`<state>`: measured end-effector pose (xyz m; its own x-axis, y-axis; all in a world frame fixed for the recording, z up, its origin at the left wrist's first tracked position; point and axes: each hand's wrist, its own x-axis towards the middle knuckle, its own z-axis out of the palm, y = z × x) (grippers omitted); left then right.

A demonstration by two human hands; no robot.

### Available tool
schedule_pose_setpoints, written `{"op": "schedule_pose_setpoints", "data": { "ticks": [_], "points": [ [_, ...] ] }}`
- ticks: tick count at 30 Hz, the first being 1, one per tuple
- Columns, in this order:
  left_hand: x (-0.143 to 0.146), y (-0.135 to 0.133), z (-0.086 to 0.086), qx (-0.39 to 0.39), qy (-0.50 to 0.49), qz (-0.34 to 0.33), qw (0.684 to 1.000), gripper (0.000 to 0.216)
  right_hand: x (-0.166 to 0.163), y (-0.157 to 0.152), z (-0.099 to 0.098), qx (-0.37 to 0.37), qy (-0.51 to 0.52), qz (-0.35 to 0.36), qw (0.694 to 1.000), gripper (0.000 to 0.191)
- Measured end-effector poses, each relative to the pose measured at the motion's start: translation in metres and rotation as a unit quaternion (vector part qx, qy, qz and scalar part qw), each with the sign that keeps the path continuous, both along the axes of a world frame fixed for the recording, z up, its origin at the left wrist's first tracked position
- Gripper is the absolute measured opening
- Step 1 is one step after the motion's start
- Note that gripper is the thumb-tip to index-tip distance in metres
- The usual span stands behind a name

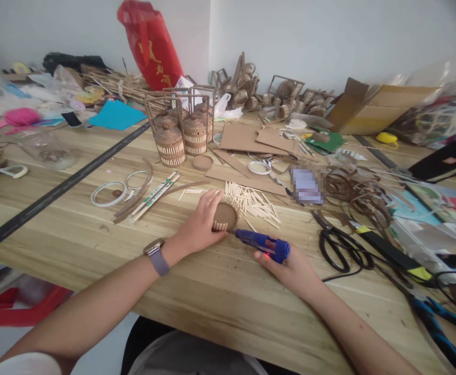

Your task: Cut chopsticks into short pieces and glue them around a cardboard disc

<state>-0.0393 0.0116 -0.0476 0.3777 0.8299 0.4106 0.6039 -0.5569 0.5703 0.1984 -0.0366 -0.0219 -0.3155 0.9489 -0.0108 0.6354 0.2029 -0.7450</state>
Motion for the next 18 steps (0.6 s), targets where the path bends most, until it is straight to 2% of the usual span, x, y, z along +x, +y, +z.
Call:
{"op": "schedule_pose_setpoints", "data": {
  "ticks": [18],
  "points": [
    [0.0004, 0.0002, 0.0005, 0.0, 0.006, 0.006, 1.0, 0.101, -0.0026, -0.0008, -0.0025, 0.003, -0.021, -0.005, 1.0, 0.036]
  ]
}}
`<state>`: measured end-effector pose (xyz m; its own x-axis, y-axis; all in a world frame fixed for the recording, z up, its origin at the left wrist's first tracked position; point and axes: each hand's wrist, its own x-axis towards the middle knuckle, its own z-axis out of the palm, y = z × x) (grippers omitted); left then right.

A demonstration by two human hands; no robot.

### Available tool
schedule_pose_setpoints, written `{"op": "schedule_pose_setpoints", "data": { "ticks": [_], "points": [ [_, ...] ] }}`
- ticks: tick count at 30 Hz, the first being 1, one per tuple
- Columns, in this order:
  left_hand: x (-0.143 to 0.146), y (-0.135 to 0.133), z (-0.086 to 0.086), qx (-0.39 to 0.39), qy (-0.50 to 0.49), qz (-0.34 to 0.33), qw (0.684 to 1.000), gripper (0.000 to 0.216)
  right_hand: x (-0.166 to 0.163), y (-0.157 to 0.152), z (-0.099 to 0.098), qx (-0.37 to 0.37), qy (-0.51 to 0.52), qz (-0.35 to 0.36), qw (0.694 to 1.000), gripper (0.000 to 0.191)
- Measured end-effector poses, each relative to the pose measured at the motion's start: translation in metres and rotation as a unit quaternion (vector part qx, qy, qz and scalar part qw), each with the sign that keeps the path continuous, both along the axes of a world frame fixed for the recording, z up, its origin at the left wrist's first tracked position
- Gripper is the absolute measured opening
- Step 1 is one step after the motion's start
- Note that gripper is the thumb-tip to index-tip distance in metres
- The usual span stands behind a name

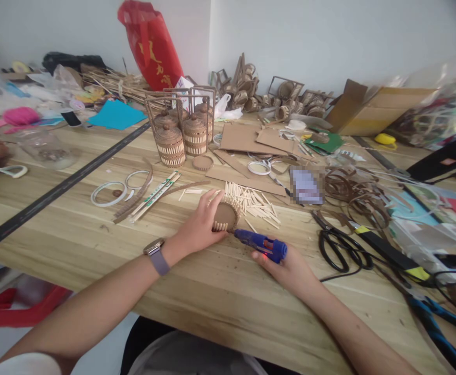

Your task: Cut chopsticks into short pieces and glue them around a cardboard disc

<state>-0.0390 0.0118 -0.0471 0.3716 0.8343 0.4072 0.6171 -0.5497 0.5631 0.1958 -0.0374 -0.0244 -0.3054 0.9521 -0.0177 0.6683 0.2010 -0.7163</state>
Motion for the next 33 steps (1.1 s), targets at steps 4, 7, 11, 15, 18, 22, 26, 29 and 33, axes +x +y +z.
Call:
{"op": "schedule_pose_setpoints", "data": {
  "ticks": [4, 7, 11, 15, 18, 22, 26, 29, 33],
  "points": [
    [-0.0004, 0.0005, -0.001, 0.002, -0.002, -0.003, 1.0, 0.099, -0.0008, 0.0002, -0.0009, 0.002, 0.005, -0.003, 1.0, 0.034],
    [-0.0007, 0.0009, -0.0021, 0.003, 0.001, -0.003, 1.0, 0.101, -0.0006, 0.0007, -0.0022, -0.003, 0.007, -0.008, 1.0, 0.035],
    [-0.0005, 0.0011, -0.0029, 0.002, 0.0, -0.002, 1.0, 0.102, 0.0007, 0.0009, -0.0049, -0.008, 0.005, -0.012, 1.0, 0.036],
    [-0.0003, 0.0014, -0.0033, 0.004, -0.005, -0.002, 1.0, 0.102, 0.0013, 0.0007, -0.0069, -0.006, 0.01, -0.01, 1.0, 0.037],
    [-0.0005, 0.0016, -0.0038, 0.006, -0.002, -0.003, 1.0, 0.102, 0.0005, 0.0009, -0.0067, -0.011, 0.013, -0.013, 1.0, 0.038],
    [-0.0005, 0.0012, -0.003, 0.002, -0.003, -0.002, 1.0, 0.102, -0.0003, 0.0014, -0.0056, -0.01, 0.011, -0.015, 1.0, 0.036],
    [-0.0002, 0.0008, -0.0017, -0.001, -0.014, -0.005, 1.0, 0.1, 0.0, 0.0013, -0.0057, -0.001, 0.003, -0.014, 1.0, 0.036],
    [-0.0001, 0.001, -0.0017, 0.003, -0.004, -0.001, 1.0, 0.1, -0.0012, 0.0009, -0.006, 0.002, 0.002, -0.017, 1.0, 0.036],
    [-0.0001, 0.0012, -0.002, 0.006, 0.013, 0.001, 1.0, 0.102, -0.0008, 0.0026, -0.0048, 0.001, 0.04, -0.037, 0.999, 0.035]
  ]
}}
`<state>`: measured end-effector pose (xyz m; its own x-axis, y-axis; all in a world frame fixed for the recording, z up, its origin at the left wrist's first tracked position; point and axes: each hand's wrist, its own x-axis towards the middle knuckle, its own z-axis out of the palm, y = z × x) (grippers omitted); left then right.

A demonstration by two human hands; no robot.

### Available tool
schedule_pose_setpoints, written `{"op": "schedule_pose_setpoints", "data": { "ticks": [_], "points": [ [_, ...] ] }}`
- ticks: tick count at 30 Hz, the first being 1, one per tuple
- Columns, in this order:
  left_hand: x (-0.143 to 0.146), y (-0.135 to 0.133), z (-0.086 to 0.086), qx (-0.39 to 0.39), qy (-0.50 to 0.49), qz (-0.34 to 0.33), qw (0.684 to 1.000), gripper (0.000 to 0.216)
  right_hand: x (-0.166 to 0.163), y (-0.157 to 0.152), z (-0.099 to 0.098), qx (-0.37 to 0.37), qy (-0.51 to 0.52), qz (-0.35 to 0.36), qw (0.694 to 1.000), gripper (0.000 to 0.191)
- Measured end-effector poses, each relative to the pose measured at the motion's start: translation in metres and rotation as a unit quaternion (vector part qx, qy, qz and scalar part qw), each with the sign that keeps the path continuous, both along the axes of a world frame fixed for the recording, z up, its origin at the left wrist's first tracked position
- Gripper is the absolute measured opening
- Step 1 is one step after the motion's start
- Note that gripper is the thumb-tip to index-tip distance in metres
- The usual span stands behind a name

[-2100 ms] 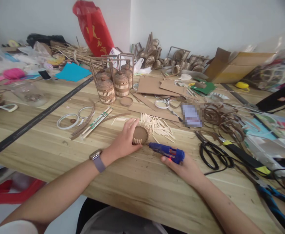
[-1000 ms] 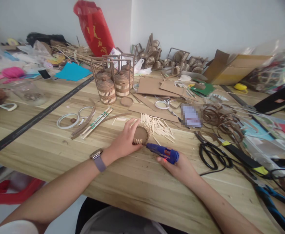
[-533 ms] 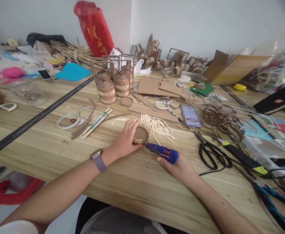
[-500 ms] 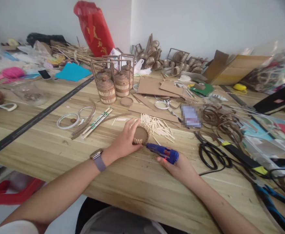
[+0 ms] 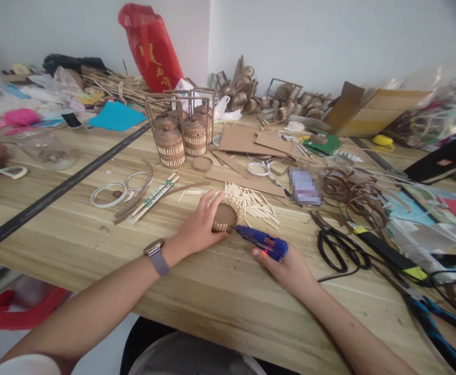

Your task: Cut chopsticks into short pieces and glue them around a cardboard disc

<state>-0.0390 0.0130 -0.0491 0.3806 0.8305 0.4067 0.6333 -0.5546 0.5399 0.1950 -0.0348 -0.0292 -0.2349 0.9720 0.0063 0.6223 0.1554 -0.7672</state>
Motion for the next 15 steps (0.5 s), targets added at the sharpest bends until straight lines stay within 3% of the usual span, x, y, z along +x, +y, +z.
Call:
{"op": "schedule_pose_setpoints", "data": {
  "ticks": [4, 7, 10, 12, 15],
  "points": [
    [0.0, 0.0, 0.0, -0.005, -0.006, 0.0, 1.0, 0.103, 0.013, 0.005, 0.006, -0.021, 0.062, -0.008, 0.998, 0.041],
    [0.0, 0.0, 0.0, -0.01, -0.014, 0.0, 1.0, 0.102, 0.027, 0.007, 0.012, -0.124, 0.084, 0.062, 0.987, 0.05],
    [0.0, 0.0, 0.0, -0.011, -0.018, -0.001, 1.0, 0.103, 0.031, 0.006, 0.02, -0.249, 0.11, 0.153, 0.95, 0.057],
    [0.0, 0.0, 0.0, -0.007, -0.013, 0.0, 1.0, 0.104, 0.03, 0.005, 0.024, -0.293, 0.11, 0.169, 0.935, 0.058],
    [0.0, 0.0, 0.0, -0.008, -0.01, 0.004, 1.0, 0.104, 0.028, 0.005, 0.031, -0.259, 0.023, 0.177, 0.949, 0.055]
  ]
}}
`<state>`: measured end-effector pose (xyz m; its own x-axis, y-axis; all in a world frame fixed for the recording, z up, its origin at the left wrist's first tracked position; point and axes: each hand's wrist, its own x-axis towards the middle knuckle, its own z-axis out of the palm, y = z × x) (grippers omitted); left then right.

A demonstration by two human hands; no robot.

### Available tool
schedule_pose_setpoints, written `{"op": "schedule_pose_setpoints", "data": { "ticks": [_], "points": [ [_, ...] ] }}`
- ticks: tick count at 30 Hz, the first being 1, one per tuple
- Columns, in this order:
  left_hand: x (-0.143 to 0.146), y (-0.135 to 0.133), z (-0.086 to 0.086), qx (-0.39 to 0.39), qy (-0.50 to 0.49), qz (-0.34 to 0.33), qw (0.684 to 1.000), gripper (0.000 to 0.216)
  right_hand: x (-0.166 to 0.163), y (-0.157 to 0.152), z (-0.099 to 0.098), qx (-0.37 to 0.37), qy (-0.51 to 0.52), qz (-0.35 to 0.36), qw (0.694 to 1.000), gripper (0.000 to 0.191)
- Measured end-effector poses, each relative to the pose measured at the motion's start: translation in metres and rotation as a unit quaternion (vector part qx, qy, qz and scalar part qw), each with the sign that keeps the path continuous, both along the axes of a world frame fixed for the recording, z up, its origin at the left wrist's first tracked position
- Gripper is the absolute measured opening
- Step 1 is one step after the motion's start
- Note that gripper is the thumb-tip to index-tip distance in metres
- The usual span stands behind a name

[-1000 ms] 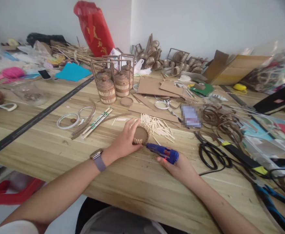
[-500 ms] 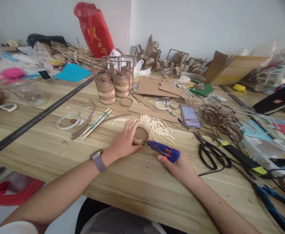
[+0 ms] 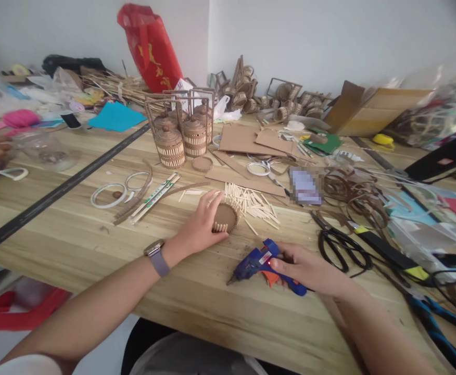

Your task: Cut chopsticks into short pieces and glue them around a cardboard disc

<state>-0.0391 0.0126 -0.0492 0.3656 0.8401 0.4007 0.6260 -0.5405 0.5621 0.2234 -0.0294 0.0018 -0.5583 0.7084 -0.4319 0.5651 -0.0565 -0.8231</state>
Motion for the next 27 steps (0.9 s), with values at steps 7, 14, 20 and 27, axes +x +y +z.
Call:
{"op": "schedule_pose_setpoints", "data": {
  "ticks": [7, 14, 20, 27],
  "points": [
    [0.0, 0.0, 0.001, -0.013, 0.002, -0.006, 1.0, 0.104, 0.002, 0.015, 0.015, 0.263, -0.287, -0.026, 0.921, 0.043],
    [-0.001, 0.001, -0.001, -0.022, -0.015, -0.012, 1.0, 0.104, -0.044, 0.046, 0.009, 0.347, -0.332, -0.027, 0.877, 0.006],
    [-0.001, 0.001, -0.001, -0.012, -0.014, -0.015, 1.0, 0.107, -0.066, 0.052, 0.002, 0.333, -0.367, -0.021, 0.868, 0.023],
    [0.0, 0.001, 0.0, -0.009, -0.002, -0.011, 1.0, 0.106, -0.061, 0.047, 0.004, 0.317, -0.363, 0.004, 0.876, 0.027]
  ]
}}
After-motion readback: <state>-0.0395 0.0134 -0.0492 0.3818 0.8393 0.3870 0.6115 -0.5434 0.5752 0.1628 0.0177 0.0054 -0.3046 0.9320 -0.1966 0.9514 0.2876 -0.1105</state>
